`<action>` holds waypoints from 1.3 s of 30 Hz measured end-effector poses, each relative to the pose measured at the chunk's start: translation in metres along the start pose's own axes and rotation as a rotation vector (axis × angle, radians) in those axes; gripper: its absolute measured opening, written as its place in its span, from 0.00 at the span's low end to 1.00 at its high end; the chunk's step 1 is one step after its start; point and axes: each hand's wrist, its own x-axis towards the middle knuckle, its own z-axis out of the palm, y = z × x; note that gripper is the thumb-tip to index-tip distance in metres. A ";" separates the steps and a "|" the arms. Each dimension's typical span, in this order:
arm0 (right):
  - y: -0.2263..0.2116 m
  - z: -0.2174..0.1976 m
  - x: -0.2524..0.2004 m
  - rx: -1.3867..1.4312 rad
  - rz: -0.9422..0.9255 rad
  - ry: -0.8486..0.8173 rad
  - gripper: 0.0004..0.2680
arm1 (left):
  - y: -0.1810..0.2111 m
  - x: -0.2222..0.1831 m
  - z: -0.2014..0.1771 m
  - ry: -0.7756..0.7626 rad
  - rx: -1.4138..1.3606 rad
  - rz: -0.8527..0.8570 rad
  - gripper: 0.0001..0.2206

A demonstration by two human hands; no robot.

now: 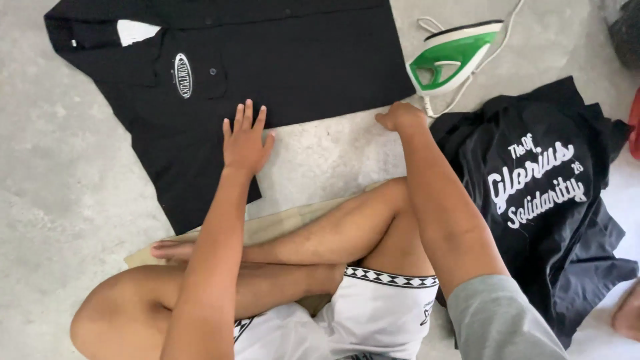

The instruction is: Smoothing out and ironing black shirts on a concrete floor.

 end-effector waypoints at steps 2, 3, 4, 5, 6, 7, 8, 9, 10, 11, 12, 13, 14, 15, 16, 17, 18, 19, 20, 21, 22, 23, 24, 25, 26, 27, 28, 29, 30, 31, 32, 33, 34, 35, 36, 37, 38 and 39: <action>-0.003 -0.008 -0.015 -0.046 -0.045 0.199 0.25 | 0.024 0.002 0.015 0.038 -0.073 -0.034 0.26; -0.017 -0.011 -0.024 -0.044 -0.043 0.200 0.25 | 0.027 0.003 0.018 0.039 -0.071 -0.032 0.26; -0.031 -0.011 -0.035 0.027 -0.128 0.255 0.26 | 0.030 0.002 0.024 0.023 -0.089 -0.101 0.26; -0.045 -0.011 -0.046 0.099 -0.212 0.309 0.27 | 0.033 0.000 0.029 0.008 -0.106 -0.171 0.27; -0.064 -0.019 -0.074 0.099 -0.206 0.304 0.27 | 0.032 -0.007 0.031 0.000 -0.107 -0.166 0.27; -0.084 -0.027 -0.102 0.121 -0.331 0.337 0.25 | 0.031 -0.013 0.032 0.017 -0.075 -0.163 0.27; -0.107 -0.039 -0.127 0.143 -0.463 0.378 0.24 | 0.029 -0.016 0.030 0.043 -0.042 -0.163 0.28; -0.121 -0.043 -0.141 0.143 -0.463 0.380 0.24 | 0.030 -0.015 0.035 0.044 -0.041 -0.162 0.28; -0.140 -0.043 -0.158 0.099 -0.608 0.467 0.24 | 0.026 -0.019 0.040 0.068 -0.044 -0.175 0.27; -0.159 -0.043 -0.176 0.054 -0.752 0.555 0.23 | 0.021 -0.023 0.045 0.093 -0.046 -0.187 0.27; -0.175 -0.029 -0.173 0.064 -0.755 0.545 0.23 | 0.025 -0.031 0.047 0.083 -0.037 -0.192 0.27; -0.191 -0.015 -0.169 0.108 -0.826 0.553 0.23 | 0.029 -0.038 0.048 0.121 -0.050 -0.198 0.26; -0.209 -0.010 -0.160 0.149 -0.894 0.583 0.22 | 0.032 -0.035 0.045 0.178 -0.062 -0.196 0.25; -0.216 -0.009 -0.148 0.157 -0.895 0.595 0.22 | 0.028 -0.026 0.044 0.188 -0.052 -0.193 0.25; -0.221 0.002 -0.144 0.154 -0.937 0.548 0.23 | 0.025 -0.028 0.049 0.185 -0.064 -0.200 0.26; -0.227 0.013 -0.140 0.152 -0.979 0.500 0.24 | 0.021 -0.030 0.054 0.181 -0.075 -0.208 0.27; -0.214 0.012 -0.137 0.157 -0.981 0.477 0.24 | 0.021 -0.034 0.057 0.161 -0.074 -0.217 0.27; -0.201 0.011 -0.135 0.088 -0.924 0.431 0.23 | 0.021 -0.038 0.059 0.230 -0.034 -0.218 0.26; -0.186 -0.001 -0.125 0.008 -0.863 0.412 0.23 | 0.025 -0.029 0.057 0.326 -0.001 -0.209 0.25; -0.172 -0.004 -0.104 0.001 -0.862 0.416 0.23 | 0.026 -0.017 0.058 0.331 -0.007 -0.208 0.25; -0.161 0.004 -0.092 0.078 -0.614 0.510 0.23 | 0.024 -0.020 0.063 0.426 0.001 -0.174 0.25; -0.151 0.011 -0.081 0.149 -0.362 0.595 0.23 | 0.022 -0.023 0.067 0.521 0.009 -0.139 0.25; -0.149 0.007 -0.082 0.151 -0.365 0.594 0.23 | 0.021 -0.025 0.067 0.520 0.012 -0.141 0.25; -0.146 0.002 -0.083 0.194 -0.298 0.524 0.24 | 0.021 -0.027 0.068 0.526 0.002 -0.142 0.25; -0.143 -0.006 -0.082 0.238 -0.231 0.462 0.24 | 0.022 -0.025 0.067 0.540 -0.008 -0.139 0.25; -0.150 -0.003 -0.080 0.242 -0.233 0.469 0.24 | 0.023 -0.019 0.063 0.547 -0.005 -0.137 0.25; -0.157 0.008 -0.084 0.247 -0.320 0.580 0.24 | 0.023 -0.022 0.063 0.557 -0.001 -0.132 0.25; -0.164 0.019 -0.088 0.253 -0.407 0.691 0.24 | 0.024 -0.025 0.063 0.568 0.003 -0.127 0.25; -0.177 0.020 -0.103 0.253 -0.404 0.684 0.24 | 0.022 -0.025 0.066 0.560 0.002 -0.127 0.25; -0.190 0.020 -0.118 0.172 -0.625 0.655 0.23 | 0.020 -0.025 0.070 0.478 0.015 -0.168 0.25; -0.203 0.016 -0.131 0.089 -0.845 0.631 0.23 | 0.019 -0.022 0.071 0.405 0.028 -0.207 0.25; -0.201 0.022 -0.120 0.089 -0.843 0.634 0.23 | 0.019 -0.020 0.072 0.407 0.028 -0.204 0.25; -0.200 0.029 -0.111 0.057 -0.923 0.655 0.22 | 0.019 -0.020 0.073 0.401 0.013 -0.208 0.25; -0.199 0.036 -0.102 0.023 -1.004 0.675 0.22 | 0.018 -0.021 0.074 0.396 -0.002 -0.211 0.26; -0.178 0.026 -0.098 0.023 -1.006 0.674 0.22 | 0.019 -0.021 0.074 0.395 -0.002 -0.214 0.26; -0.156 0.016 -0.095 0.004 -0.679 0.598 0.22 | 0.020 -0.021 0.073 0.389 -0.003 -0.219 0.25; -0.135 0.006 -0.091 -0.015 -0.352 0.516 0.22 | 0.021 -0.020 0.073 0.384 -0.004 -0.220 0.25; -0.120 0.004 -0.082 -0.015 -0.351 0.516 0.22 | 0.019 -0.022 0.071 0.383 -0.004 -0.219 0.25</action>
